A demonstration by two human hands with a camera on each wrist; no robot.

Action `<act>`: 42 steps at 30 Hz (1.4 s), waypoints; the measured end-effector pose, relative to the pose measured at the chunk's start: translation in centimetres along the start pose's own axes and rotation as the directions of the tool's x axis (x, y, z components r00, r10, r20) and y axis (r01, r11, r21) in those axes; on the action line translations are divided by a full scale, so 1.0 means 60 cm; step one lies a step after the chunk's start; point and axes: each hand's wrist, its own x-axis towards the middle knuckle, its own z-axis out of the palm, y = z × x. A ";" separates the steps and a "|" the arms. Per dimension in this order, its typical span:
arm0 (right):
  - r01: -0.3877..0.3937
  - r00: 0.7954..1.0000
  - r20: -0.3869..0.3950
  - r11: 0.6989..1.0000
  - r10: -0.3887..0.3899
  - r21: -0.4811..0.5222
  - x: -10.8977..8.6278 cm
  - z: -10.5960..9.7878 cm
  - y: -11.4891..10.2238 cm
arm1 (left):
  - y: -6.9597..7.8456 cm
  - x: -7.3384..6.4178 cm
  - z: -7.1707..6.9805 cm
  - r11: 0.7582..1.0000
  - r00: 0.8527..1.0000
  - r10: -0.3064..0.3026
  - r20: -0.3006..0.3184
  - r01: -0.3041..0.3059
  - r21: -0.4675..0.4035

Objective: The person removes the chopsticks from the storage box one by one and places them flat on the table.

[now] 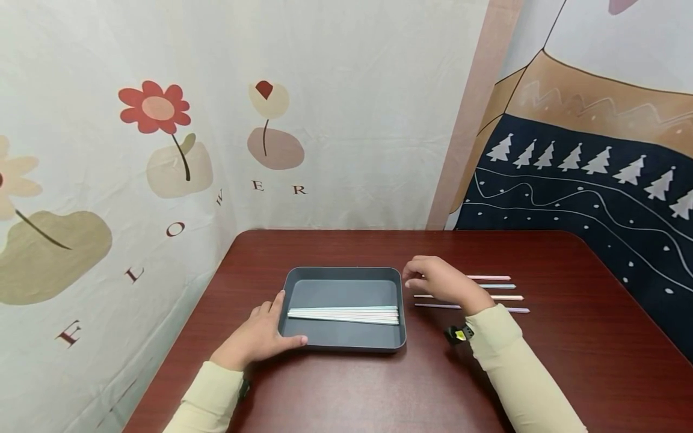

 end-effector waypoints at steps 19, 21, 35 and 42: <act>0.085 0.992 0.093 0.996 -0.088 0.036 0.084 0.045 -0.066 | -0.005 0.000 0.002 1.000 1.000 0.014 -0.006 -0.014 -0.004; 0.099 0.990 0.101 0.994 -0.102 0.037 0.091 0.051 -0.071 | -0.004 0.001 0.001 1.000 1.000 0.006 -0.001 -0.006 0.000; 0.159 0.968 0.186 0.985 -0.168 0.063 0.131 0.090 -0.080 | -0.001 0.000 -0.001 1.000 1.000 -0.014 0.002 0.014 0.008; 0.148 0.956 0.252 0.989 -0.149 0.020 0.144 0.105 -0.085 | 0.000 0.000 0.000 1.000 1.000 -0.013 -0.002 0.013 0.001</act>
